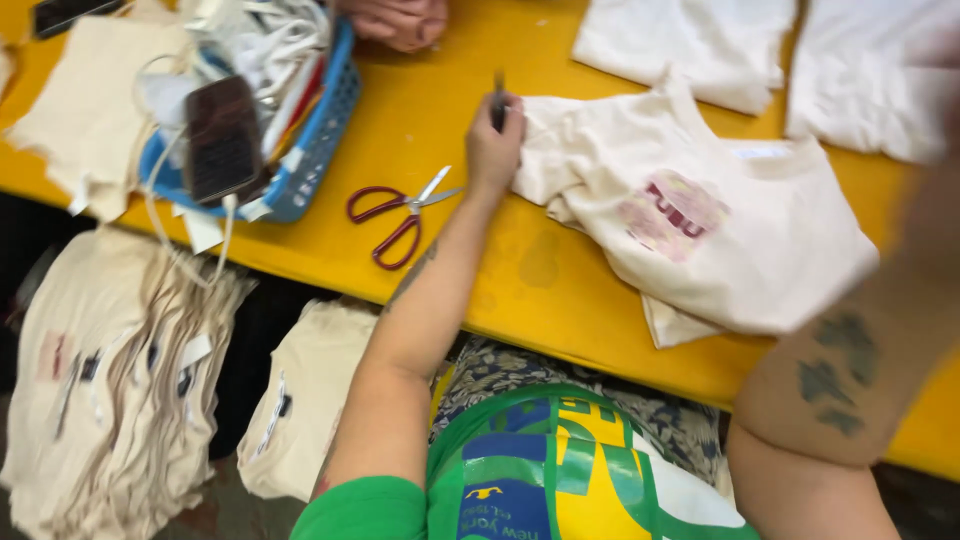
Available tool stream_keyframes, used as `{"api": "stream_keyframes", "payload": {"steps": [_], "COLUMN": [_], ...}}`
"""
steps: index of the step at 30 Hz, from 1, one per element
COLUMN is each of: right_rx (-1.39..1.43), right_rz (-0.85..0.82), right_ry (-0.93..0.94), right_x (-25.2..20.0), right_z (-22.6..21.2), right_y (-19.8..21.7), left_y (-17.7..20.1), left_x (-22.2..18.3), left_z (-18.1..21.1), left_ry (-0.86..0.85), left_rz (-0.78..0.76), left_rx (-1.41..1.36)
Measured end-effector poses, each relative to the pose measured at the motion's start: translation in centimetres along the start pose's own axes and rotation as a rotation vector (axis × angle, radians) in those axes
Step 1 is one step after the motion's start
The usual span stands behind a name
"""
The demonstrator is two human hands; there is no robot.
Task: Trimming loose threads from t-shirts using scissors and stacking the finished garments.
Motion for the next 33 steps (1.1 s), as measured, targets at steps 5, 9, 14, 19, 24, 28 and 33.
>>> {"api": "stream_keyframes", "payload": {"steps": [5, 9, 14, 19, 24, 28, 33], "right_rx": [-0.181, -0.644, -0.367, 0.59, 0.733, 0.756, 0.799], "right_rz": [-0.58, -0.48, -0.336, -0.512, -0.348, -0.498, -0.668], "right_ry": [0.525, 0.401, 0.588, -0.066, -0.195, -0.167, -0.141], "right_x": [-1.6, -2.1, -5.1, -8.1, -6.6, -8.1, -7.3], "right_z": [5.4, 13.3, 9.1, 8.9, 12.1, 7.9, 7.0], "right_y": [-10.0, -11.9, -14.8, -17.5, -17.7, -17.3, -15.6], "left_y": [0.8, 1.9, 0.6, 0.6, 0.3, -1.5, -0.4], "left_x": [2.9, 3.5, -0.5, -4.7, -2.1, -2.3, -3.5], "left_z": [-0.1, -1.3, 3.5, 9.0, 4.9, 2.6, 5.3], "left_ry": [0.074, 0.039, -0.113, 0.054, 0.05, 0.276, 0.364], "left_rz": [-0.067, -0.12, -0.228, -0.702, -0.466, -0.534, -0.565], "left_rx": [0.107, 0.351, 0.044, -0.521, -0.302, -0.182, -0.326]}}
Point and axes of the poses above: each hand's wrist, its own x-axis towards the middle knuckle, its own y-axis out of the back of the hand, z = x × y, the point moved 2 cm from there along x, towards the middle knuckle, and after that the axes turned 10 degrees about y, right-handed, at the moved point
